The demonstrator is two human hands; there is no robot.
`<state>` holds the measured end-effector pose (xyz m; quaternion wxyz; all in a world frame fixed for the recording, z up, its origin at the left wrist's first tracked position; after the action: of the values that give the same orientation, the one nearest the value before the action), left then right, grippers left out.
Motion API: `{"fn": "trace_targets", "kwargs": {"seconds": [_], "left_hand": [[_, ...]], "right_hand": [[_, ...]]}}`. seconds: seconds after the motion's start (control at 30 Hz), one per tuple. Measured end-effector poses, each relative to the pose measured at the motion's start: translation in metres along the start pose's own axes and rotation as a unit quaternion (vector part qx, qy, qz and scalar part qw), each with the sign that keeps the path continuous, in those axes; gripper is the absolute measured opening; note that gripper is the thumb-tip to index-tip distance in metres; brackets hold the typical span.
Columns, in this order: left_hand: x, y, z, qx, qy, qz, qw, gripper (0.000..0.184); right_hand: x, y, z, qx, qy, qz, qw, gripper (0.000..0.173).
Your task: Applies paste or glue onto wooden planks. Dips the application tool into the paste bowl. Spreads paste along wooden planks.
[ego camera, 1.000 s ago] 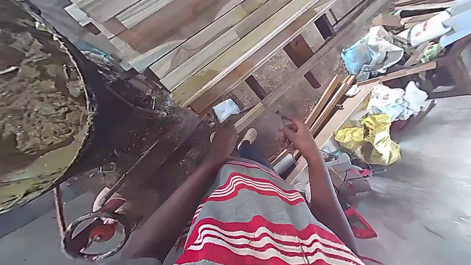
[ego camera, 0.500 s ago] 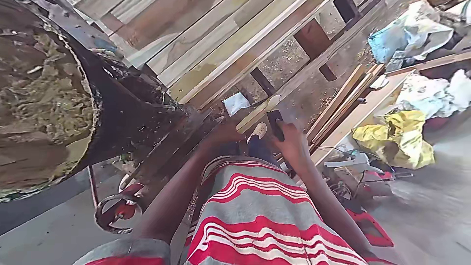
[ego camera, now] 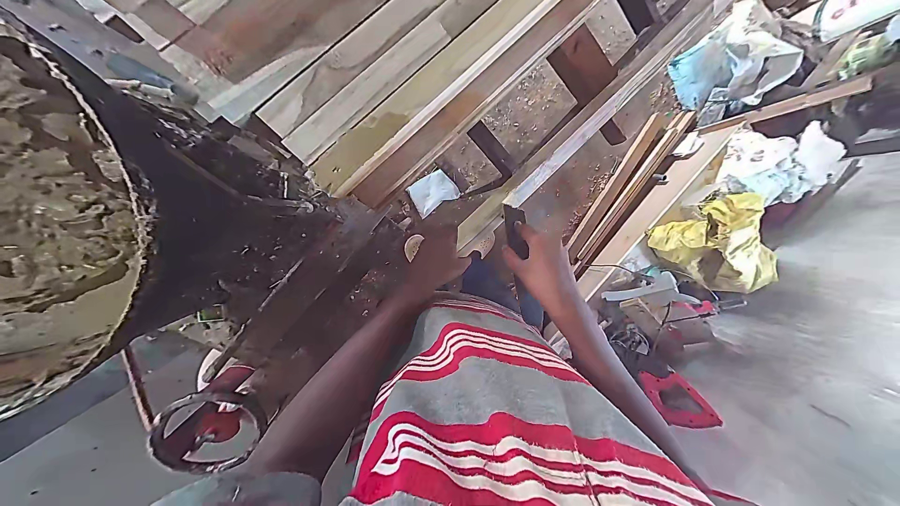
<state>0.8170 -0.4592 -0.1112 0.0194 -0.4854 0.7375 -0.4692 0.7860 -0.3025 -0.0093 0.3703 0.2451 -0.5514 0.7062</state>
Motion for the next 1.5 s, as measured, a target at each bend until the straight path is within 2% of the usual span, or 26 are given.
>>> {"fn": "trace_targets", "kwargs": {"seconds": [0.13,0.2,0.27,0.4,0.57,0.73,0.9,1.03,1.13,1.27,1.37,1.43,1.5], "left_hand": [[-0.001,0.0,0.003,-0.001,-0.014,0.002,1.0,0.051],[-0.001,0.001,0.005,0.001,-0.011,-0.033,0.999,0.056],[0.0,0.002,0.006,0.015,0.028,-0.083,0.996,0.062],[-0.003,-0.002,0.002,0.03,0.119,-0.139,0.983,0.054],[-0.013,-0.007,0.0,-0.001,0.165,-0.228,0.96,0.044],[-0.019,-0.006,0.001,-0.001,0.164,-0.281,0.946,0.054],[-0.019,-0.007,0.002,-0.013,0.147,-0.287,0.946,0.057],[-0.02,-0.007,0.002,-0.036,0.151,-0.293,0.943,0.046],[-0.02,-0.007,0.003,-0.049,0.142,-0.311,0.938,0.047],[-0.022,-0.007,0.003,-0.056,0.152,-0.33,0.93,0.048],[-0.021,-0.008,0.005,-0.043,0.137,-0.302,0.942,0.059],[-0.016,-0.008,0.0,-0.039,0.106,-0.252,0.961,0.066],[-0.008,-0.012,-0.003,-0.054,0.085,-0.222,0.97,0.075]], "right_hand": [[-0.005,-0.015,-0.003,0.008,-0.008,0.039,0.999,0.046],[-0.002,-0.016,-0.014,0.019,0.026,0.042,0.999,0.042],[0.005,-0.011,-0.033,0.015,0.093,0.027,0.995,0.04],[0.027,0.004,-0.07,-0.008,0.168,-0.045,0.985,0.035],[0.054,0.016,-0.08,0.004,0.104,-0.103,0.989,0.039],[0.052,0.015,-0.058,0.034,0.007,-0.069,0.997,0.041],[0.056,0.031,-0.037,0.028,-0.046,-0.017,0.998,0.042],[0.05,0.037,-0.016,0.015,-0.082,-0.01,0.996,0.042],[0.038,0.033,-0.002,0.005,-0.096,0.003,0.995,0.045],[0.025,0.009,0.009,0.019,-0.084,0.003,0.996,0.039],[0.017,0.003,0.01,0.023,-0.086,0.03,0.996,0.04],[0.021,0.006,0.003,0.013,-0.081,0.043,0.996,0.042],[0.03,0.005,-0.007,-0.003,-0.04,0.059,0.997,0.043]]}}
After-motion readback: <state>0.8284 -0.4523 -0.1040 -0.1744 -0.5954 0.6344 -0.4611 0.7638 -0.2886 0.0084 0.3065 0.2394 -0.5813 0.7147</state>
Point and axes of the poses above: each hand's wrist, its own y-axis towards the middle knuckle, its own x-axis out of the back of the hand, z = x × y, the point moved 6 cm from there along y, towards the middle knuckle, and after that the axes turned 5 degrees about x, right-handed, at the moved point
